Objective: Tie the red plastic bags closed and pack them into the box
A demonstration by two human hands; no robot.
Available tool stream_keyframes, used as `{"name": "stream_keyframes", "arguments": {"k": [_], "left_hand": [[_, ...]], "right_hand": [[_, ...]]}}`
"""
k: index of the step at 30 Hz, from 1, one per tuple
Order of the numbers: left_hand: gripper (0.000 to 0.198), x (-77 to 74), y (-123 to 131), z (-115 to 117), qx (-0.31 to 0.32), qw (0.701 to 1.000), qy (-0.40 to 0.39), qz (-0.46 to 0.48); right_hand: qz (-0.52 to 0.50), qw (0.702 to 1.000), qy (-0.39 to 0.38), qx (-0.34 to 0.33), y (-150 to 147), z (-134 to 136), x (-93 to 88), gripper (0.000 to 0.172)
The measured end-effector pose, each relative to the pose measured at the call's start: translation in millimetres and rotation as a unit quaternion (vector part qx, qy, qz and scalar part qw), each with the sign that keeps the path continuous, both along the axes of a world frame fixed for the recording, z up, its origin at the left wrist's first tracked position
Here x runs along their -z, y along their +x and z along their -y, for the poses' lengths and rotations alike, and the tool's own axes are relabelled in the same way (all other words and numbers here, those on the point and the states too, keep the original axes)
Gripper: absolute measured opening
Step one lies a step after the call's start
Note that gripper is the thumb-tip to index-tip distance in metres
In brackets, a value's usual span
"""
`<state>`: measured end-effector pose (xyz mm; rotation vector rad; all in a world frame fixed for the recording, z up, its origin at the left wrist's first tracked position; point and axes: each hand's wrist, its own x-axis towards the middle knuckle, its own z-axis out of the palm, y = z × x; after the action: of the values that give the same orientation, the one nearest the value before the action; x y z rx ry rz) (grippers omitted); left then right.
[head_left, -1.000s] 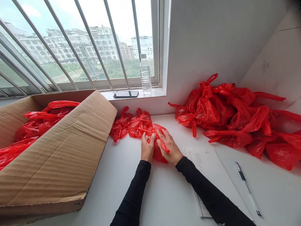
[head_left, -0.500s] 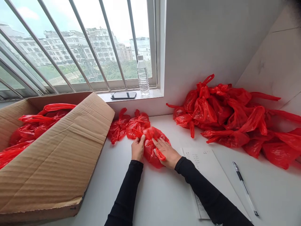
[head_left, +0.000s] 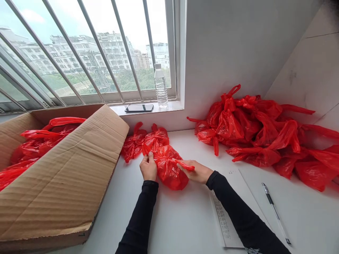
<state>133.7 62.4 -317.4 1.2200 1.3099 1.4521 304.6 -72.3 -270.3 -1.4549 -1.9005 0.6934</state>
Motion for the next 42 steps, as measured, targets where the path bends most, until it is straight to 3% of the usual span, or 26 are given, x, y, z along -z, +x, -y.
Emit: {"name": "stream_keyframes", "arguments": {"k": [5, 7, 9, 11, 13, 17, 21, 25, 27, 30, 33, 36, 42], "left_hand": [[0.05, -22.4, -5.1, 6.0, 0.004, 0.999, 0.029, -0.026], [0.051, -33.5, -1.3, 23.6, 0.051, 0.994, 0.069, -0.065], [0.04, -38.1, 6.5, 45.1, 0.136, 0.976, 0.115, -0.122], [0.028, -34.2, 16.4, 62.9, 0.218, 0.948, 0.141, -0.183], [0.03, -24.1, 25.5, 71.4, 0.26, 0.926, 0.147, -0.233], [0.039, -4.8, 37.2, 65.4, 0.279, 0.907, 0.142, -0.281], [0.038, -6.6, 43.0, 54.6, 0.294, 0.909, 0.138, -0.261], [0.045, -22.4, 28.2, 53.2, 0.26, 0.935, 0.164, -0.177], [0.047, -25.2, 9.1, 54.4, 0.208, 0.951, 0.181, -0.143], [0.044, -17.1, -23.7, 55.9, 0.139, 0.963, 0.19, -0.128], [0.039, -3.4, -43.9, 57.0, 0.109, 0.97, 0.174, -0.129], [0.035, 3.6, -45.3, 57.9, 0.098, 0.975, 0.149, -0.136], [0.032, 2.1, -39.6, 55.2, 0.104, 0.976, 0.111, -0.155]], "right_hand": [[0.035, 0.998, -0.009, -0.052, -0.8, 6.3, -18.1, 0.03], [0.052, 0.997, -0.013, -0.056, -1.1, 8.9, -20.9, 0.033], [0.075, 0.996, -0.029, -0.049, -0.1, 10.5, -18.9, 0.04], [0.103, 0.992, -0.058, -0.038, 1.6, 10.3, -12.8, 0.04], [0.129, 0.987, -0.088, -0.026, 3.3, 8.8, -5.8, 0.038], [0.156, 0.98, -0.121, 0.0, 4.5, 7.8, -2.2, 0.039], [0.167, 0.977, -0.129, 0.039, -0.5, 14.5, -12.9, 0.062], [0.188, 0.971, -0.127, 0.069, -17.9, 18.5, -15.9, 0.097], [0.2, 0.968, -0.132, 0.071, -29.7, 14.9, -9.4, 0.102], [0.206, 0.963, -0.152, 0.084, -40.6, 3.9, 7.1, 0.104], [0.208, 0.958, -0.152, 0.126, -32.6, -9.6, 22.8, 0.099], [0.215, 0.949, -0.143, 0.18, -8.1, -29.3, 31.2, 0.09], [0.218, 0.937, -0.112, 0.248, 25.8, -103.4, 30.3, 0.065]]}}
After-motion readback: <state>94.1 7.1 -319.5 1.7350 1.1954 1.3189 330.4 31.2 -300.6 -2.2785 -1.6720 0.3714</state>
